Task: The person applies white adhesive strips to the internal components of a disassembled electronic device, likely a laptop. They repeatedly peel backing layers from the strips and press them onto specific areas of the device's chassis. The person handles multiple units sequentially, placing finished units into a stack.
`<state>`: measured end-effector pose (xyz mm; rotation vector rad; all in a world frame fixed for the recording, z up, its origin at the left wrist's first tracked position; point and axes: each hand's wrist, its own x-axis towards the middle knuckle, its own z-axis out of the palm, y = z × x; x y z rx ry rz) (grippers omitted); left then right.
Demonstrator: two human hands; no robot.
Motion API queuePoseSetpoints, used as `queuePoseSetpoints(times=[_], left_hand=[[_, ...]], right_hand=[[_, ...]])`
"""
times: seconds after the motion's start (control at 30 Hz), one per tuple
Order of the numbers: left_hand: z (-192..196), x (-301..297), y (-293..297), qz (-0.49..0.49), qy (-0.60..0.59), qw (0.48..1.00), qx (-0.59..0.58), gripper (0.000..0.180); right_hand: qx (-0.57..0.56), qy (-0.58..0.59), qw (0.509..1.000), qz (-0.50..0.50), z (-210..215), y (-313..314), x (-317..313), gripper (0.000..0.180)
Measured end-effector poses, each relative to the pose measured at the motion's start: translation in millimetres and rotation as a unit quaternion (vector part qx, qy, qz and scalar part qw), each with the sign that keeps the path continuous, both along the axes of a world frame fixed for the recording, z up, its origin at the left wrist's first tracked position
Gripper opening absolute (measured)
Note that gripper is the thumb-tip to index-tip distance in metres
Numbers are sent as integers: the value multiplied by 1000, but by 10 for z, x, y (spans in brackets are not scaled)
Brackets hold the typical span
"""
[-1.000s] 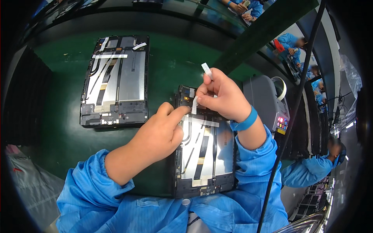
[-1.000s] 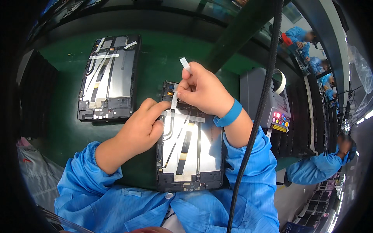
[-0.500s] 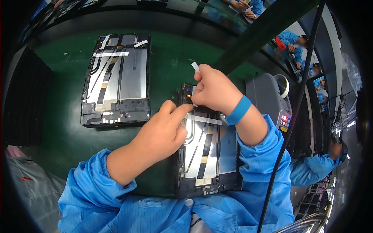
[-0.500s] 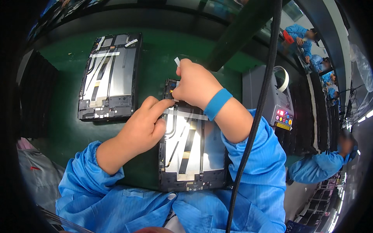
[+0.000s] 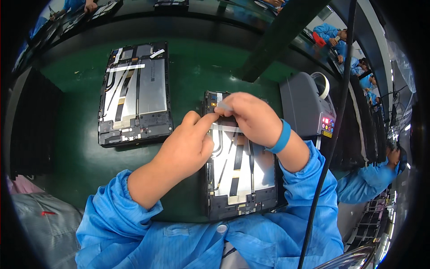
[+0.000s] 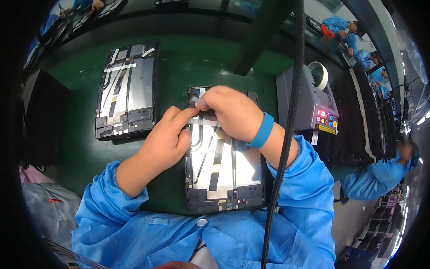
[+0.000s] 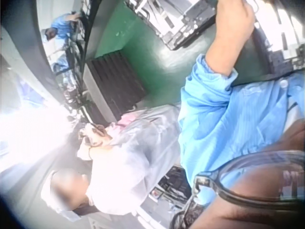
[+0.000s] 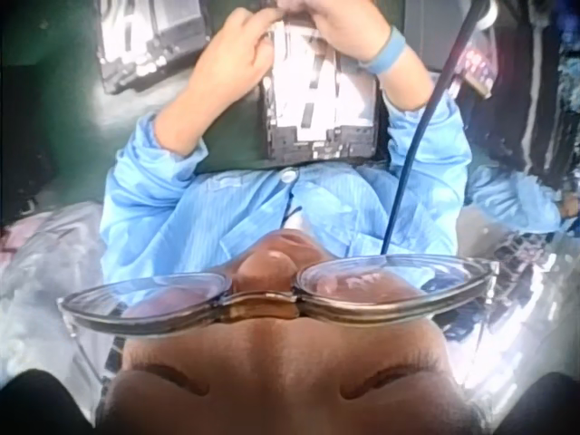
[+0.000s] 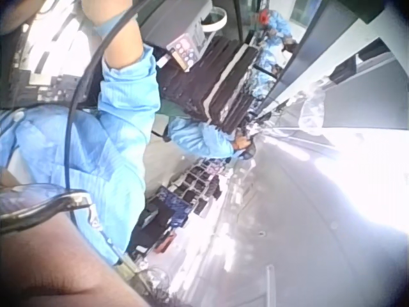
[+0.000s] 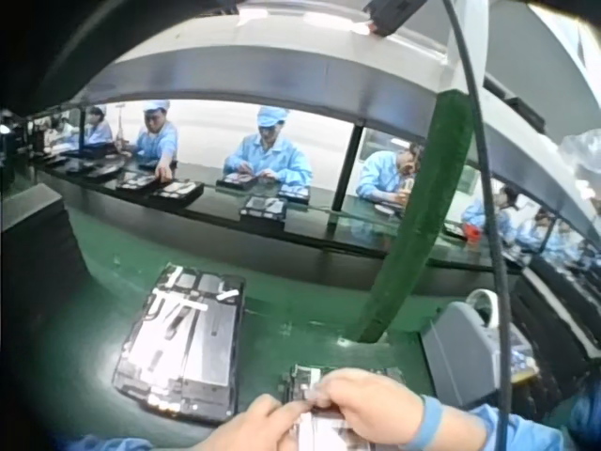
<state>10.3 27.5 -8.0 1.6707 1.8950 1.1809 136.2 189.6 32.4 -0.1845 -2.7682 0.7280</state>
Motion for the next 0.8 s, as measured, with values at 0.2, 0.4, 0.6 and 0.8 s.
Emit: queuePoseSetpoints(times=[0.2,0.4,0.6,0.8], left_hand=[[29,53,-34,12,131,991,26,44],[380,255,-267,-7,80,989,124,34],[515,575,-337,-82,87,972,203,7],[687,798,-175,-120,61,986,103,12]], right_hand=[[150,-6,988,46,23,-100,188,40],[125,-3,991,41,275,-581,565,35],[-8,115,986,-123,204,-834,1065,10],[-7,126,990,-56,168,-825,1311,9]])
